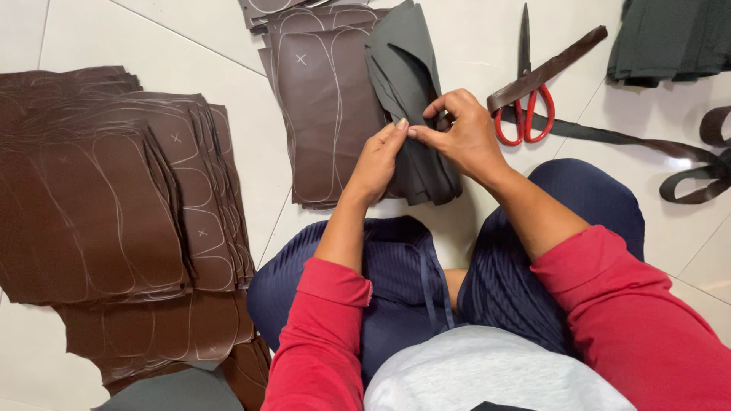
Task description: The person sits on the floor and repeatedly rolls stacks of brown patterned fabric into bundles. They secure each bundle with a dark strap, trimming the excess strap with scissors. The person then places the finished bundles aside and repeats the process with additional stacks.
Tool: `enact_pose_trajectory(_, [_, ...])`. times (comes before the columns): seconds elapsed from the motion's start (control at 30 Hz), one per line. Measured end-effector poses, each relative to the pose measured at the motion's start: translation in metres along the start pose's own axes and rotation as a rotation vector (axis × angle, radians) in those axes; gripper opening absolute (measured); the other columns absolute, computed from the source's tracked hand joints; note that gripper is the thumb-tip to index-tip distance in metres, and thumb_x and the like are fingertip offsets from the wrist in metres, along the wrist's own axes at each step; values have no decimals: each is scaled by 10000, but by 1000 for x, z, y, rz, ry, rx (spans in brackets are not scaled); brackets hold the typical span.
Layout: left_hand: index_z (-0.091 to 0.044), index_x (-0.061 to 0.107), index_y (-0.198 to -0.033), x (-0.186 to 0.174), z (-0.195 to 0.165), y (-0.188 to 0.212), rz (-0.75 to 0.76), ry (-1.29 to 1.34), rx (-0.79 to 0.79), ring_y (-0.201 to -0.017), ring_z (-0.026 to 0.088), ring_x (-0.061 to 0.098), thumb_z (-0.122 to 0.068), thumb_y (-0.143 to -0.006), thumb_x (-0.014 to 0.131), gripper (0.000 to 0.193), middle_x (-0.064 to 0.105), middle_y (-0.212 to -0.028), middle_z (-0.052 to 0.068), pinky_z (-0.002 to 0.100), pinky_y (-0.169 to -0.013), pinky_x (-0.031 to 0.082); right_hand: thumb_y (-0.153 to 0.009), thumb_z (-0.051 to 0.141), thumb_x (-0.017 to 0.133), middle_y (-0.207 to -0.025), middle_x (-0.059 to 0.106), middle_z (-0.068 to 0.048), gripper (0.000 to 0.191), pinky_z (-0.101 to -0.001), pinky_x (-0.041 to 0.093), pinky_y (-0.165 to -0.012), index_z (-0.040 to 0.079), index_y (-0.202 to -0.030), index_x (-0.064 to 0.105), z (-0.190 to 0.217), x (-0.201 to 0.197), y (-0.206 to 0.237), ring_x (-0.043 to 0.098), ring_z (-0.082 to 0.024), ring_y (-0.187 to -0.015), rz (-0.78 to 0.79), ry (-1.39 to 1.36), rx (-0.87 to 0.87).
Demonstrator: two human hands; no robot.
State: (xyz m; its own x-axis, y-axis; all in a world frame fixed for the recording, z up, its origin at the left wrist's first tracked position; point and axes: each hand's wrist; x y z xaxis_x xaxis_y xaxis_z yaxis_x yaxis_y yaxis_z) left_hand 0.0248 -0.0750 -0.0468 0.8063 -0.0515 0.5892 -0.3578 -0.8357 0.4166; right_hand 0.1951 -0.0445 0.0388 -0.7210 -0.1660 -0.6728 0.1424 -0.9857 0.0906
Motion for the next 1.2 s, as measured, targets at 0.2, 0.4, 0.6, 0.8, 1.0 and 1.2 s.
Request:
enact_pose_trajectory(0.2, [-9, 663, -1257, 12, -13, 6, -60, -191, 107, -1011, 98, 663, -237, -1011, 652, 336, 733, -1129, 60, 273, -886, 549, -907, 231, 829, -1002, 672, -68, 231, -273, 527, -738, 30, -993, 754, -22, 2, -4, 626, -124, -827, 56, -142, 33])
enact_pose_trajectory(0.4, [3, 694, -1205, 20, -28, 13, -223, -497, 173, -950, 115, 712, -215, -938, 716, 344, 784, -1046, 87, 286, -849, 571, -999, 226, 720, -1041, 703, -63, 217, -262, 516, -762, 14, -1016, 759, -40, 9, -5, 640, -117, -862, 73, -196, 82])
enact_pose_trajectory(0.6, [-26, 713, -1186, 24, -30, 13, -259, -572, 221, -941, 157, 753, -224, -909, 761, 343, 802, -1031, 107, 310, -842, 583, -976, 223, 719, -1009, 694, -55, 218, -259, 513, -783, 7, -992, 738, -36, 9, -7, 634, -110, -878, 54, -286, 162])
enact_pose_trajectory(0.8, [-37, 716, -1192, 28, -31, 15, -294, -643, 223, -957, 179, 779, -225, -873, 778, 375, 805, -1027, 116, 319, -835, 593, -912, 281, 814, -946, 677, -85, 295, -277, 516, -727, -3, -964, 752, -24, 12, 0, 618, -125, -810, 27, -144, 143])
enact_pose_trajectory(1.0, [-20, 695, -1221, 26, -33, 14, -326, -591, 201, -964, 178, 771, -208, -908, 738, 368, 803, -1066, 111, 318, -851, 594, -931, 202, 789, -903, 713, -61, 249, -278, 526, -715, -3, -1055, 722, -37, -7, -10, 643, -99, -773, -89, -103, 164])
enact_pose_trajectory(1.2, [-4, 687, -1234, 24, -32, 13, -312, -579, 201, -1001, 183, 760, -201, -918, 728, 375, 799, -1093, 114, 318, -886, 582, -820, 47, 639, -919, 625, -19, 253, -261, 502, -656, 57, -1039, 511, -53, -32, -18, 598, -81, -727, -238, -172, 282])
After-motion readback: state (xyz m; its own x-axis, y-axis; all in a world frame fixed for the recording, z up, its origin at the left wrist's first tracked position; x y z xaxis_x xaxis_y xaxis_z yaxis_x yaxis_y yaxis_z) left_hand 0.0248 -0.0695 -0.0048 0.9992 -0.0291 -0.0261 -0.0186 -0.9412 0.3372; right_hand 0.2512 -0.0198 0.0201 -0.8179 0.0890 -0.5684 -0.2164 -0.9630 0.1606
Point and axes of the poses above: each hand's wrist, its own y-axis away from the middle knuckle, its own x-axis out of the palm, z = x × y
